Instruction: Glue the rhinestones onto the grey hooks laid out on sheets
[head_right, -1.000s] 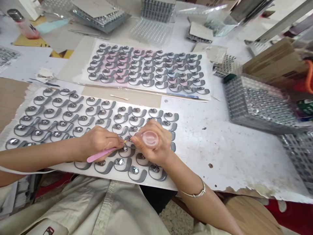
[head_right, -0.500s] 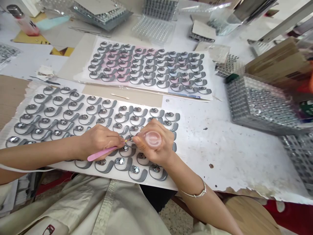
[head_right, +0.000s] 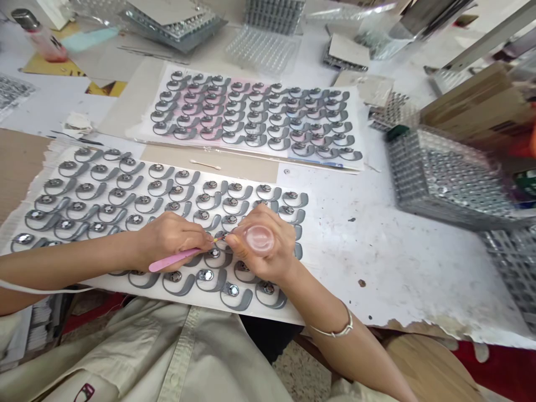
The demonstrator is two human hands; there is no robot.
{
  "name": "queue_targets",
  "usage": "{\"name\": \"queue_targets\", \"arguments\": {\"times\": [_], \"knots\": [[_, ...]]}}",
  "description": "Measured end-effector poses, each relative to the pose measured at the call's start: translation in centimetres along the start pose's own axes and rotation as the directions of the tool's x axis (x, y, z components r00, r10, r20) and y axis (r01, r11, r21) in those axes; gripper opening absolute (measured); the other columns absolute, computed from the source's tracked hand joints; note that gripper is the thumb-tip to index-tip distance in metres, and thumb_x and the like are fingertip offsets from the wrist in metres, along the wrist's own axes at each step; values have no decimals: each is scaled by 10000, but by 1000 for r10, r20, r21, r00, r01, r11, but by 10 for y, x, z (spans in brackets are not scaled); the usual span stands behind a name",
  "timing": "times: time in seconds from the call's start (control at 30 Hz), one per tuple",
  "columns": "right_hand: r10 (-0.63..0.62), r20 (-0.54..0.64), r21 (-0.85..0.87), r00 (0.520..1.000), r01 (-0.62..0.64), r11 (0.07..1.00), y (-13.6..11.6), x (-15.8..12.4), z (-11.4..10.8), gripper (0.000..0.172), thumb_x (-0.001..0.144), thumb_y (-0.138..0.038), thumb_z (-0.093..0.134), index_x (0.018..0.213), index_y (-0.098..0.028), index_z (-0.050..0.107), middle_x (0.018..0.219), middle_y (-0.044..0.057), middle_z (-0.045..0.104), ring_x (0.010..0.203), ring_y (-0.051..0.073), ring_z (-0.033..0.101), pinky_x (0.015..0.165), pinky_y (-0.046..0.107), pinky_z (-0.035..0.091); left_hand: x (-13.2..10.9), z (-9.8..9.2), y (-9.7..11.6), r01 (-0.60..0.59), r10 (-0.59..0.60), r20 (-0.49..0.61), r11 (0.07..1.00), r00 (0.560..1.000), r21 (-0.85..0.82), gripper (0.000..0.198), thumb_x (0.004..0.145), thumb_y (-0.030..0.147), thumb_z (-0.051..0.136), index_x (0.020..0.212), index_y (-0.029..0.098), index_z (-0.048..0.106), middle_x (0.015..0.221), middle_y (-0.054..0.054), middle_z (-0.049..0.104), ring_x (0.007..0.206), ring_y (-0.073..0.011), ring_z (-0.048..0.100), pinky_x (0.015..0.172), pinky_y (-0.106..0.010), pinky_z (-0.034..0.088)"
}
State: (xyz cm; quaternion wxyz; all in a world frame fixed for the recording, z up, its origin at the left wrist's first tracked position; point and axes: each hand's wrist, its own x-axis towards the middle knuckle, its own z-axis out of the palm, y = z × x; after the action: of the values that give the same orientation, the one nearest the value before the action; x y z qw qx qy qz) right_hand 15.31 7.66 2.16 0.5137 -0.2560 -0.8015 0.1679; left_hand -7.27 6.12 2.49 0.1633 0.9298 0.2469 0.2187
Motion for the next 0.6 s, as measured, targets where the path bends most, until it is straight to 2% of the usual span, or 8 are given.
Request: {"name": "queue_targets", "arguments": {"times": [0.33, 0.6], "knots": [[-5, -5, 8, 1000, 5, 1000, -2, 2, 2, 66, 820, -166, 670, 794, -184, 613, 623, 17, 633, 559, 140, 539, 500, 292, 463, -3, 9, -7, 9, -23, -101, 991, 995, -137, 172, 870, 146, 509, 876, 167, 680, 793, -11, 742, 662, -125, 702, 537, -190, 511], [65, -12, 72, 998, -64, 995, -1, 1, 4, 84, 816, -164, 680, 765, -180, 614, 625, 9, 629, 560, 124, 545, 517, 285, 455, 1, 2, -5, 63, -79, -68, 975, 995, -213, 173, 869, 130, 527, 855, 160, 697, 803, -9, 746, 673, -129, 707, 569, -201, 524]]}}
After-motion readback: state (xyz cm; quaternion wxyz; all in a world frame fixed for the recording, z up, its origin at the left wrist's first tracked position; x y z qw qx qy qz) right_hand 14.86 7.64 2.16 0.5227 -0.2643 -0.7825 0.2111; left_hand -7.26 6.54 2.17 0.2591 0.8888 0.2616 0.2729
